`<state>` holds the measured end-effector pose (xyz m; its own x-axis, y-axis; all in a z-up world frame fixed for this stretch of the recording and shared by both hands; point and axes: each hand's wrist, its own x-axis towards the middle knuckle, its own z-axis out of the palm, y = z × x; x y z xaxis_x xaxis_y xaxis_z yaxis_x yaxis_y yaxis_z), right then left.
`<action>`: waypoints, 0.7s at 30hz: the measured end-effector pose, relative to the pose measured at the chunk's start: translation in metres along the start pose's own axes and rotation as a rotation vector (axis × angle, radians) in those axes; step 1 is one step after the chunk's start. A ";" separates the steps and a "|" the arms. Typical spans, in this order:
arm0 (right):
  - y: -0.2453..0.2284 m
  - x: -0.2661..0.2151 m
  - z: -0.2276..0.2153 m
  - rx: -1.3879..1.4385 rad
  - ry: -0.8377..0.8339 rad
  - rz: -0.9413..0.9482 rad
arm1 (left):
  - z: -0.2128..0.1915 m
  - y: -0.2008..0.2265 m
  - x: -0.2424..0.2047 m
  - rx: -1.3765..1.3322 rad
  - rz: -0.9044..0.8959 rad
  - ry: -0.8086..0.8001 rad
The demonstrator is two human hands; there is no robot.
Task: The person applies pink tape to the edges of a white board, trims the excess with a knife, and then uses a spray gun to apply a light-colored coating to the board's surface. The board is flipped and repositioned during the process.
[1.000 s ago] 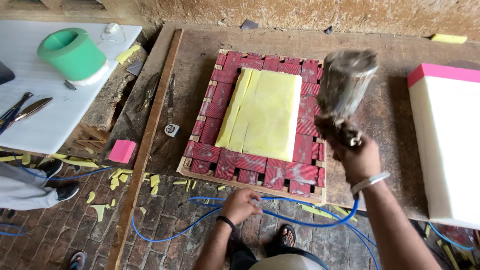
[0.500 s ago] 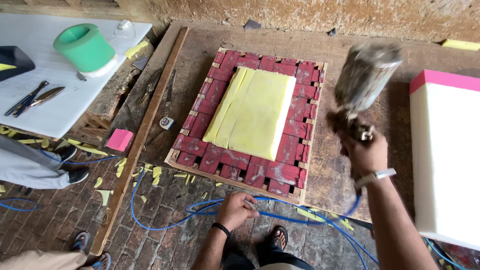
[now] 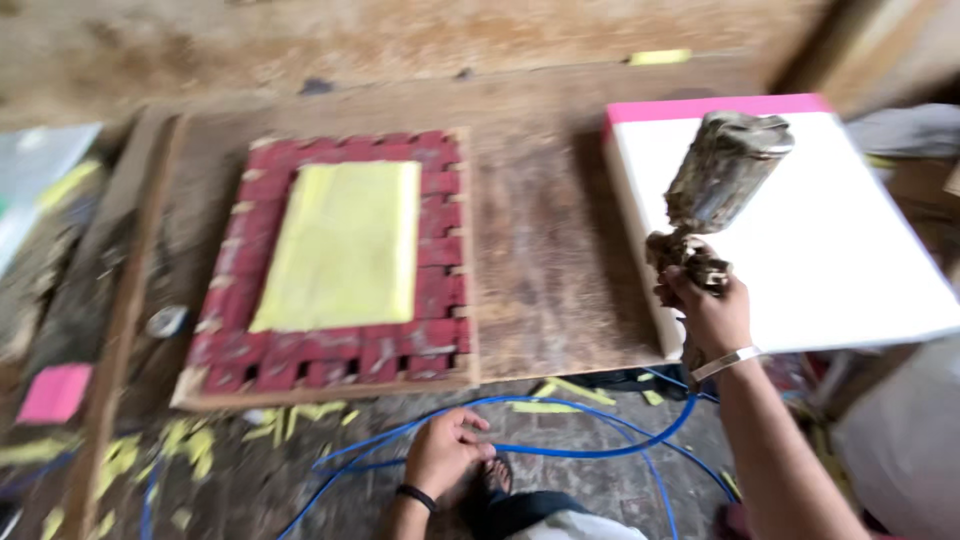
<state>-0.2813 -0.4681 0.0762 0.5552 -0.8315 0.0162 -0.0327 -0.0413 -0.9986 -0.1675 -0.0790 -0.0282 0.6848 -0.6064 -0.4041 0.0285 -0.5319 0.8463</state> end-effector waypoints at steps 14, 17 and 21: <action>-0.038 0.052 -0.110 -0.177 0.098 0.053 | 0.116 0.082 0.026 -0.087 -0.068 -0.174; -0.044 0.087 -0.105 -0.169 0.071 -0.031 | 0.133 0.090 0.052 -0.126 -0.049 -0.137; -0.044 0.150 -0.107 -0.154 0.027 -0.051 | 0.157 0.115 0.091 -0.144 -0.125 -0.045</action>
<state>-0.2859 -0.6505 0.1275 0.5367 -0.8408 0.0702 -0.1332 -0.1666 -0.9770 -0.2165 -0.2879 -0.0221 0.6363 -0.5688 -0.5212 0.2168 -0.5166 0.8283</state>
